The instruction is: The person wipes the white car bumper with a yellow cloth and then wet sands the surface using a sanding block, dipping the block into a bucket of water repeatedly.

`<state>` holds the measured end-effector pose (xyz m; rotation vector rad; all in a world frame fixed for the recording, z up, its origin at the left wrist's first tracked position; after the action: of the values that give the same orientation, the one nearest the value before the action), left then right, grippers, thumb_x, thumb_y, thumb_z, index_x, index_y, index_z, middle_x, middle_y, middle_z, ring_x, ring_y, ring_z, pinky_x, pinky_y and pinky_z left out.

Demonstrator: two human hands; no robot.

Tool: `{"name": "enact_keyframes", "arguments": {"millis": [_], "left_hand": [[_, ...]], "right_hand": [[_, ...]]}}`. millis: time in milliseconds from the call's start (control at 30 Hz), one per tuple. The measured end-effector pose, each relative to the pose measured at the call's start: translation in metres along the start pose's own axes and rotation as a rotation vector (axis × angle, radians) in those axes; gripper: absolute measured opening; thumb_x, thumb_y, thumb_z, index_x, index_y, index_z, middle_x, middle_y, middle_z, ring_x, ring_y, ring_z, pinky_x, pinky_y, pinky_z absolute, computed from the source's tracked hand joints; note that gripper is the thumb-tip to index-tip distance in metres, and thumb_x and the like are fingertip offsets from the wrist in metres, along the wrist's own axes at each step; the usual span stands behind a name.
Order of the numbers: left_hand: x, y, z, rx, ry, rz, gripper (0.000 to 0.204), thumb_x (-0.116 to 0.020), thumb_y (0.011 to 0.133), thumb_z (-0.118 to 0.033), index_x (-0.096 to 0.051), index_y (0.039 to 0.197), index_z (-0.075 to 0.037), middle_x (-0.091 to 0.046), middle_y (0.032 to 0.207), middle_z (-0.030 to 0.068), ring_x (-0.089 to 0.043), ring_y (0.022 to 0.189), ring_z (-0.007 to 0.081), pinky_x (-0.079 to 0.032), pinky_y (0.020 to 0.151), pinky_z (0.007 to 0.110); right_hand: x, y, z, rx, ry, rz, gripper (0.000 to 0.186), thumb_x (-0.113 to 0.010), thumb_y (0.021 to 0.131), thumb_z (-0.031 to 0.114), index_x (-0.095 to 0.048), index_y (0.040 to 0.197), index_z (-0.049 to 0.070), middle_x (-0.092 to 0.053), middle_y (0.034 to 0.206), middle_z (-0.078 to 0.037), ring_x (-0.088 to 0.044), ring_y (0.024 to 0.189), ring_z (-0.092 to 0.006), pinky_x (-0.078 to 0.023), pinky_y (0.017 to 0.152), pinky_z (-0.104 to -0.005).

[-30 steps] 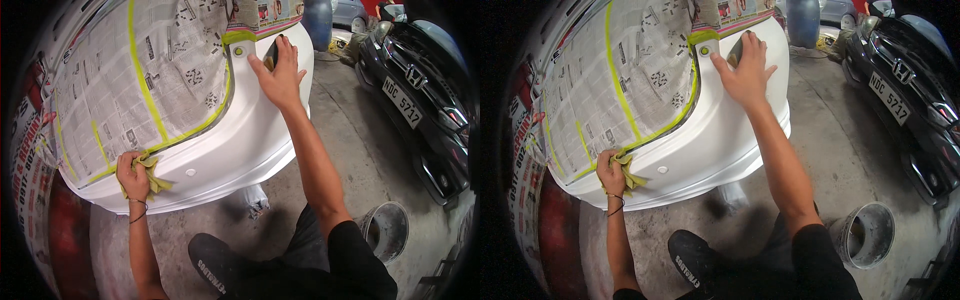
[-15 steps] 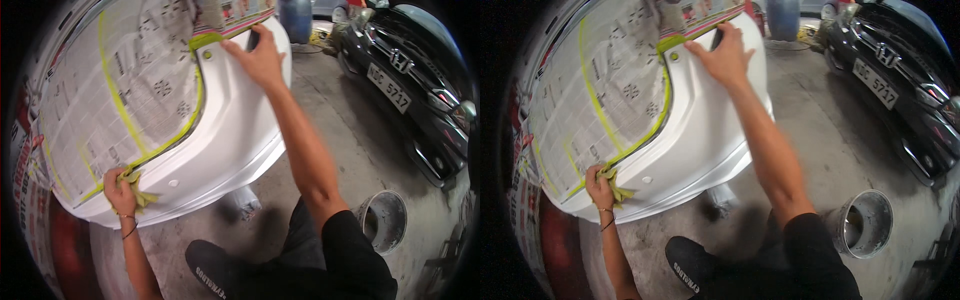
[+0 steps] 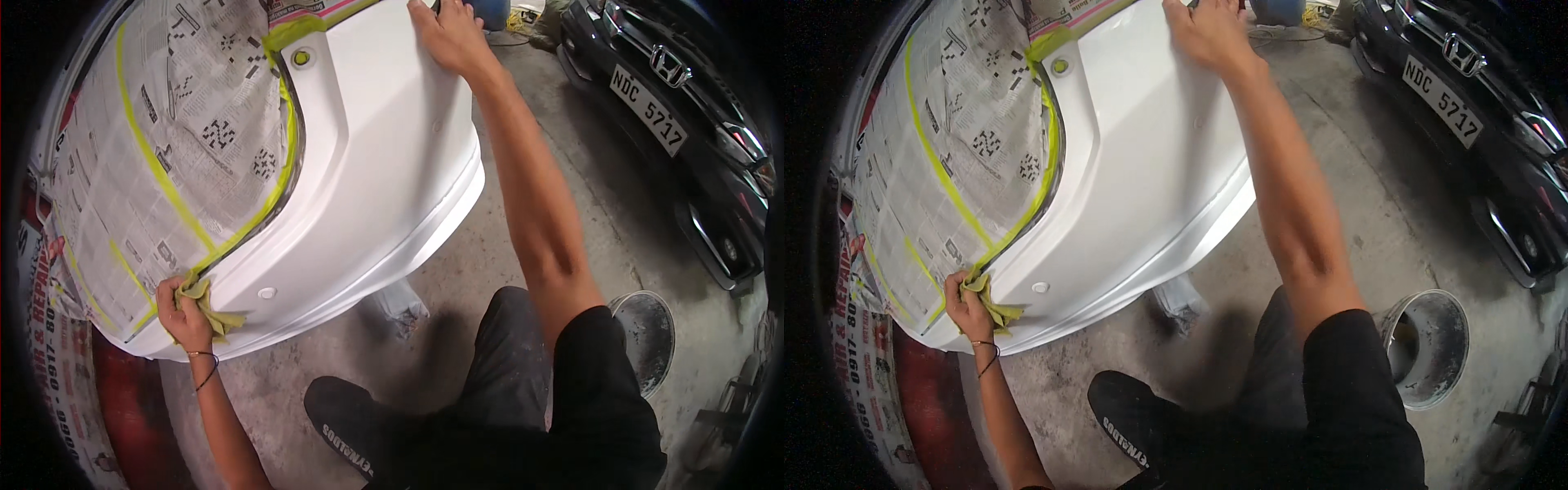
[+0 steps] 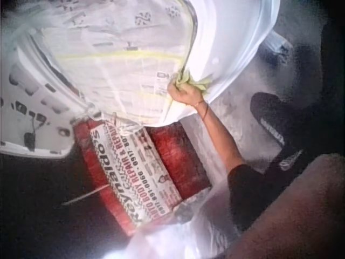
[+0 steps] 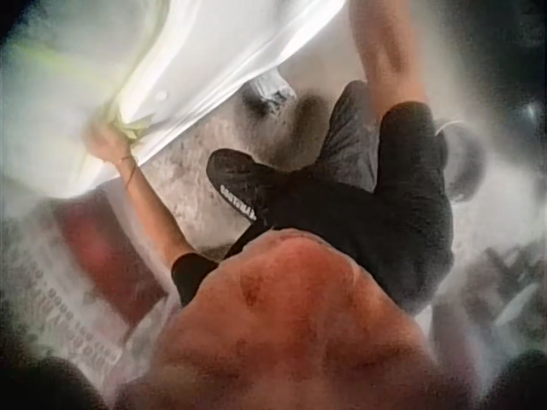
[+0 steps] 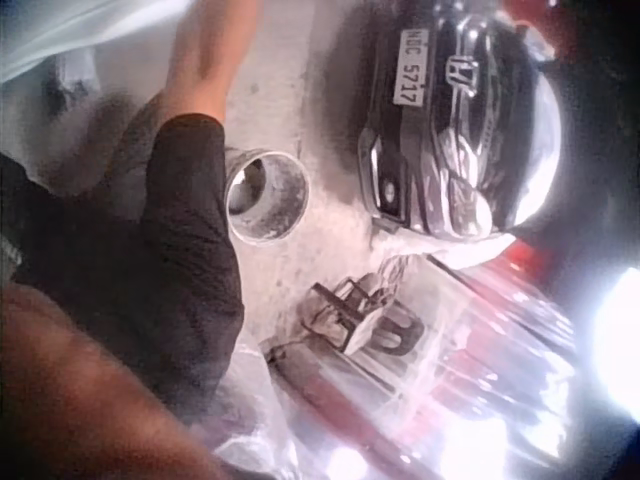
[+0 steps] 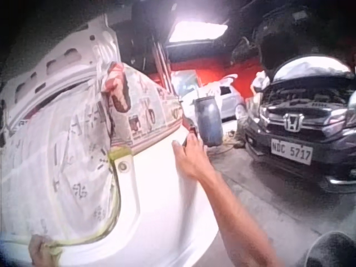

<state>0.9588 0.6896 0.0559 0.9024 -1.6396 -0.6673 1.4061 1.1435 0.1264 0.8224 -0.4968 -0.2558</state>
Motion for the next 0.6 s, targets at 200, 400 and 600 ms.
{"name": "enact_keyframes", "arguments": {"millis": [200,400,600], "left_hand": [[0.007,-0.005,0.008,0.058,0.034,-0.002,0.011,-0.058,0.096,-0.005,-0.065,0.101,0.002,-0.068,0.1,0.0112,-0.063,0.098,0.0262,-0.051,0.097,0.037],[0.012,-0.008,0.01,0.058,-0.065,0.003,0.013,-0.055,0.096,-0.005,-0.064,0.102,0.002,-0.067,0.101,0.0106,-0.062,0.099,0.0245,-0.051,0.098,0.036],[0.005,-0.005,0.005,0.044,-0.035,0.013,0.013,-0.055,0.096,-0.004,-0.064,0.102,0.003,-0.066,0.102,0.0105,-0.062,0.1,0.0235,-0.05,0.099,0.035]], "right_hand": [[-0.042,-0.191,0.132,0.198,0.168,-0.1,0.117,-0.072,0.105,0.056,-0.017,0.171,-0.023,-0.015,0.18,-0.046,-0.011,0.168,-0.0672,-0.012,0.139,-0.0712],[-0.042,-0.116,0.054,0.097,0.261,-0.106,0.11,-0.063,0.109,0.062,-0.019,0.176,-0.013,-0.022,0.183,-0.037,-0.013,0.172,-0.0562,-0.01,0.142,-0.0631],[-0.096,-0.031,-0.155,-0.556,0.932,0.089,0.064,-0.057,0.117,0.03,-0.044,0.167,-0.008,-0.043,0.173,-0.034,-0.037,0.165,-0.0486,-0.026,0.137,-0.0555]]}}
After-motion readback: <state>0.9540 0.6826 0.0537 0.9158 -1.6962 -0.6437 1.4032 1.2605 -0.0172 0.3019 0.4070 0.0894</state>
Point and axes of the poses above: each hand's wrist, its own y-axis towards the middle knuckle, its own x-axis out of the back of the hand, z = x × y, the point moved 7 cm from there along y, towards the middle knuckle
